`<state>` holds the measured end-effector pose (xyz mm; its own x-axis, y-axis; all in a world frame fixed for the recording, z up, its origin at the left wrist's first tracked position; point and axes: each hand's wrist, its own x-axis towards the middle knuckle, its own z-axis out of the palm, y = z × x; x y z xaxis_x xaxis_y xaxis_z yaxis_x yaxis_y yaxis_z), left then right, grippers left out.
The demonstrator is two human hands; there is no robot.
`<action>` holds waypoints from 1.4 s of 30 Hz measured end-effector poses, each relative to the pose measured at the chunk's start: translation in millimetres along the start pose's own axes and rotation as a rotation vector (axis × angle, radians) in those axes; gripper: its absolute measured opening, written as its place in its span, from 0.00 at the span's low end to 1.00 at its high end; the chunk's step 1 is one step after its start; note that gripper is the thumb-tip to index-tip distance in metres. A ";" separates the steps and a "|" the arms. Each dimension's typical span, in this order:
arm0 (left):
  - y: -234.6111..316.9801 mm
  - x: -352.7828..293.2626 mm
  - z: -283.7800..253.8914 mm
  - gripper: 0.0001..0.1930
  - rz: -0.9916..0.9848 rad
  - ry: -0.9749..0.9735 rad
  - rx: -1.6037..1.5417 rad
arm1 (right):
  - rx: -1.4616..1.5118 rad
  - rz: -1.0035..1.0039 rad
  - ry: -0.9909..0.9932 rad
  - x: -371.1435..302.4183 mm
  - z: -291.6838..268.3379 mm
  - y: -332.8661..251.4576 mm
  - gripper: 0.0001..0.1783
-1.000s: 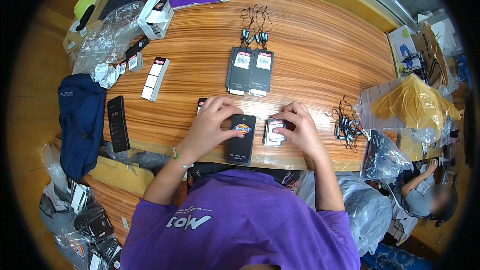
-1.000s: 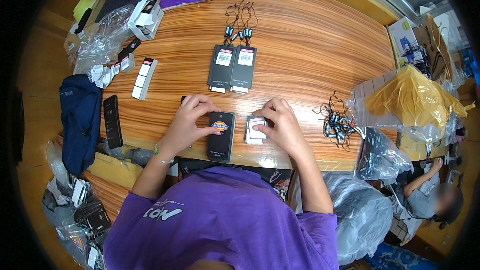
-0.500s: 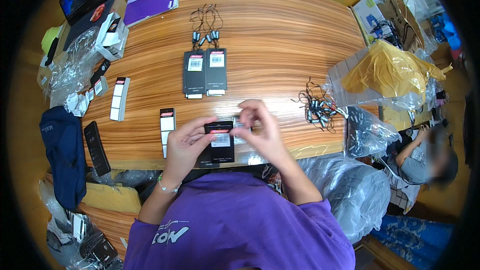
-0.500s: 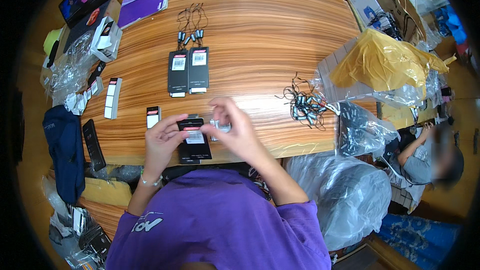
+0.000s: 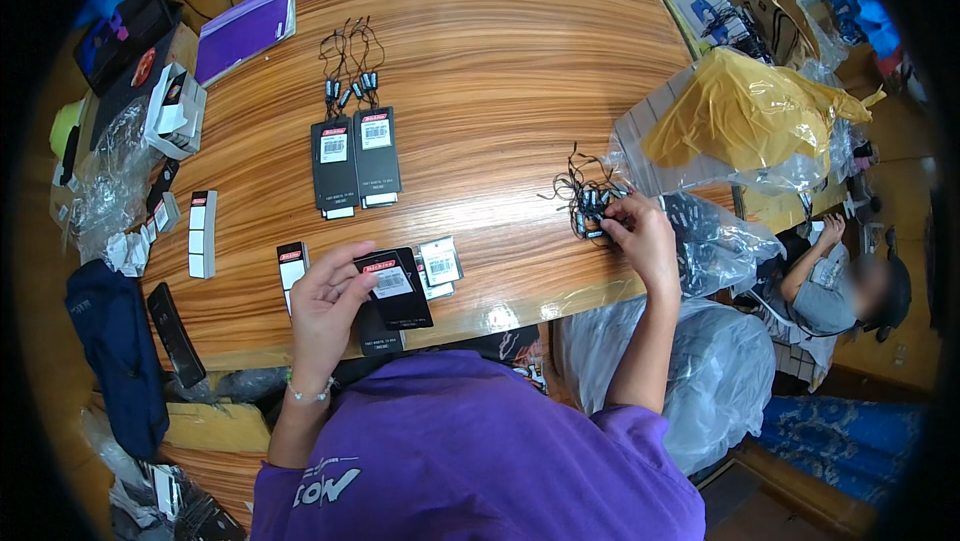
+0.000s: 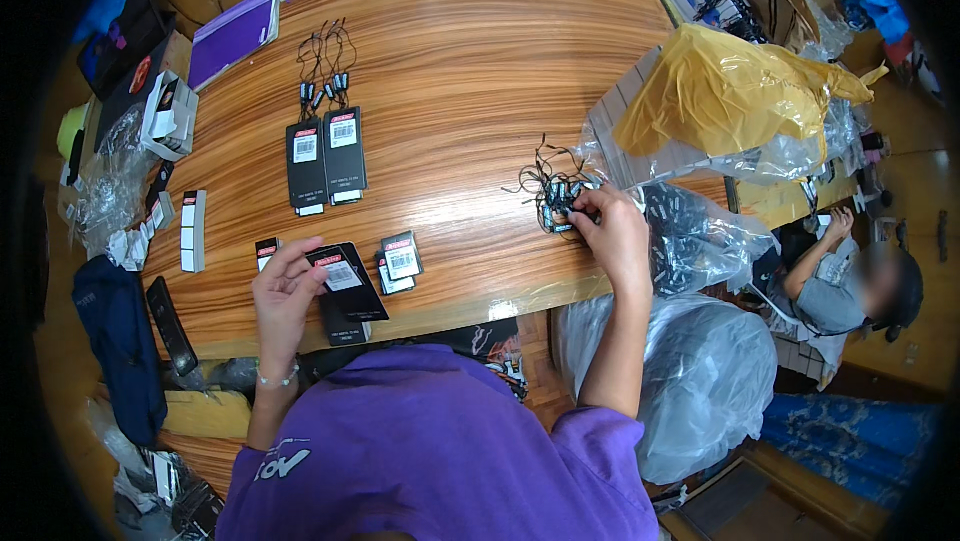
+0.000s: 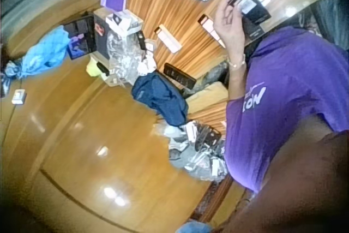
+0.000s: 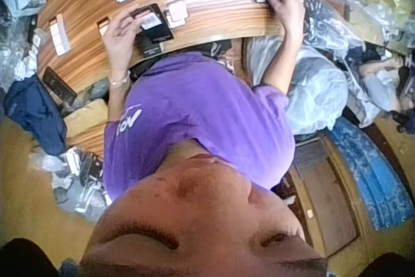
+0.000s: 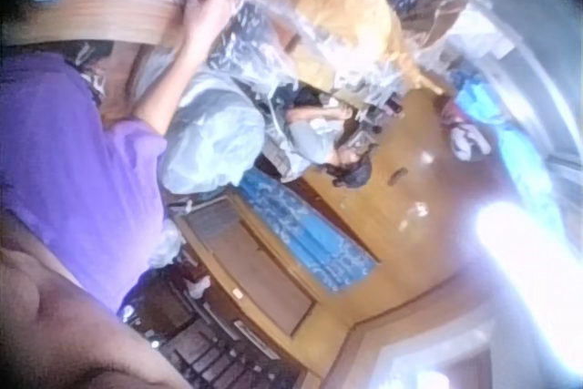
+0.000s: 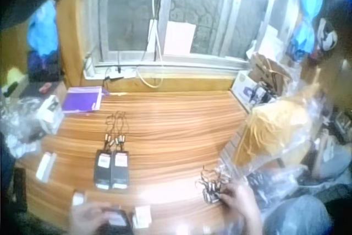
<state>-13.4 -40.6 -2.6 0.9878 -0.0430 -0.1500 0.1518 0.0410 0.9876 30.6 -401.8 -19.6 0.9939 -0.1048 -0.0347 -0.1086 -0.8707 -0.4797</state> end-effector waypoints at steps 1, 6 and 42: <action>-1.0 0.6 0.5 0.16 0.002 -0.008 -0.010 | -0.020 -0.036 0.027 -0.3 5.1 1.7 0.06; 0.5 2.0 1.2 0.17 -0.006 -0.020 -0.005 | 0.091 -0.025 0.051 1.4 9.7 1.2 0.05; 10.9 5.2 9.1 0.14 -0.065 -0.162 -0.032 | 1.165 0.100 -0.115 25.8 14.3 -3.8 0.08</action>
<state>-7.0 -49.5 7.8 0.9575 -0.2066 -0.2014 0.2187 0.0643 0.9737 56.9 -394.3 -31.2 0.9845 -0.0516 -0.1677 -0.1613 0.1111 -0.9806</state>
